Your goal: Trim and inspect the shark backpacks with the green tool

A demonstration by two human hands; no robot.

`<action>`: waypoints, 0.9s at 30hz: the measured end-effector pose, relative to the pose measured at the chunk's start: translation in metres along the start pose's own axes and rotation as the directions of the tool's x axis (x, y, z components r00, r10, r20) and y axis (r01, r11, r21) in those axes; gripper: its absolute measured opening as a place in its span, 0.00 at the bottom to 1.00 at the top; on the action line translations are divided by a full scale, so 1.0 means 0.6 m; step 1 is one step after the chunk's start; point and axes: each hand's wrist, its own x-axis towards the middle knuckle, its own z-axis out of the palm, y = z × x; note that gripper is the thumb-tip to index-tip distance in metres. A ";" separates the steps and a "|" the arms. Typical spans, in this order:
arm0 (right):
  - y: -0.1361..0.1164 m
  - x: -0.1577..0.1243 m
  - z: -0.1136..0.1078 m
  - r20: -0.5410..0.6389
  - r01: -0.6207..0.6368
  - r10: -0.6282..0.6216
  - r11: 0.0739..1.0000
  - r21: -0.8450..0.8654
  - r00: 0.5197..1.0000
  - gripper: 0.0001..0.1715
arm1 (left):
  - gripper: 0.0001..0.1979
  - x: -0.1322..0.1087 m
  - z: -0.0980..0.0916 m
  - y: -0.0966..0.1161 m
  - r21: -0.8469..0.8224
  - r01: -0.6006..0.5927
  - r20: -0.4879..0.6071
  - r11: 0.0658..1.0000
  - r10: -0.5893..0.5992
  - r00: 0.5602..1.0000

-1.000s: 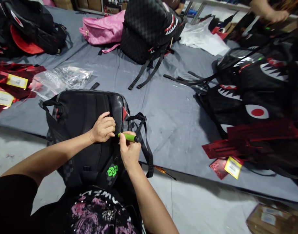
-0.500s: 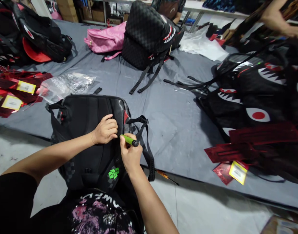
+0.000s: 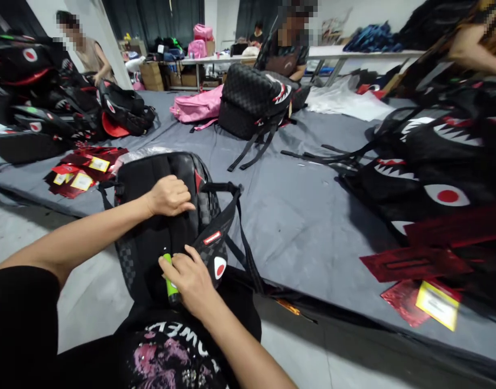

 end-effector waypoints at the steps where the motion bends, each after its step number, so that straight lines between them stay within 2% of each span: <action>1: 0.000 -0.003 -0.018 0.002 0.074 -0.074 0.997 -0.025 0.997 0.16 | 0.32 -0.005 -0.030 -0.005 0.053 0.058 -0.041 0.997 -0.056 0.998; 3: 0.006 -0.008 -0.074 0.019 0.194 -0.193 0.979 -0.066 0.981 0.17 | 0.33 -0.003 -0.091 -0.005 0.118 0.221 -0.115 0.968 -0.208 0.971; 4: 0.011 -0.010 -0.109 0.035 0.234 -0.232 0.968 -0.092 0.972 0.18 | 0.34 0.003 -0.118 0.001 0.114 0.317 -0.134 0.941 -0.302 0.944; 6: 0.023 -0.013 -0.179 0.070 0.256 -0.248 0.951 -0.174 0.966 0.22 | 0.37 0.024 -0.157 0.028 0.063 0.507 -0.132 0.860 -0.497 0.858; 7: 0.029 -0.016 -0.210 0.091 0.227 -0.212 0.949 -0.217 0.973 0.24 | 0.38 0.036 -0.167 0.049 0.030 0.583 -0.116 0.812 -0.576 0.809; 9: 0.040 -0.028 -0.254 0.111 0.162 -0.139 0.959 -0.231 0.984 0.24 | 0.38 0.055 -0.167 0.095 -0.023 0.680 -0.040 0.733 -0.680 0.732; 11: 0.051 -0.050 -0.270 0.136 0.076 -0.054 0.982 -0.170 0.989 0.21 | 0.34 0.058 -0.146 0.133 -0.088 0.715 0.119 0.694 -0.705 0.699; 14: 0.068 -0.089 -0.252 0.161 -0.068 0.084 0.992 -0.102 0.983 0.18 | 0.25 0.027 -0.106 0.144 -0.203 0.650 0.361 0.733 -0.561 0.745; 16: 0.075 -0.104 -0.229 0.138 -0.120 0.136 0.986 -0.119 0.981 0.20 | 0.24 -0.001 -0.094 0.124 -0.205 0.602 0.409 0.772 -0.491 0.769; 18: 0.071 -0.102 -0.210 0.087 -0.135 0.146 0.983 -0.124 0.985 0.23 | 0.25 -0.021 -0.098 0.102 -0.186 0.589 0.418 0.787 -0.479 0.772; 20: 0.060 -0.081 -0.193 0.014 -0.122 0.123 0.990 -0.069 0.992 0.27 | 0.20 -0.027 -0.110 0.092 -0.231 0.568 0.449 0.790 -0.432 0.782; 23: 0.048 -0.025 -0.157 -0.128 -0.033 0.027 0.998 -0.044 0.991 0.34 | 0.13 -0.016 -0.125 0.098 -0.343 0.535 0.507 0.772 -0.327 0.797; 25: 0.053 0.014 -0.121 -0.199 0.029 -0.042 0.997 -0.067 0.979 0.37 | 0.11 -0.012 -0.130 0.099 -0.439 0.523 0.534 0.731 -0.256 0.806; 27: 0.066 0.044 -0.084 -0.237 0.063 -0.082 0.994 -0.084 0.968 0.37 | 0.11 -0.016 -0.134 0.089 -0.494 0.534 0.514 0.686 -0.265 0.816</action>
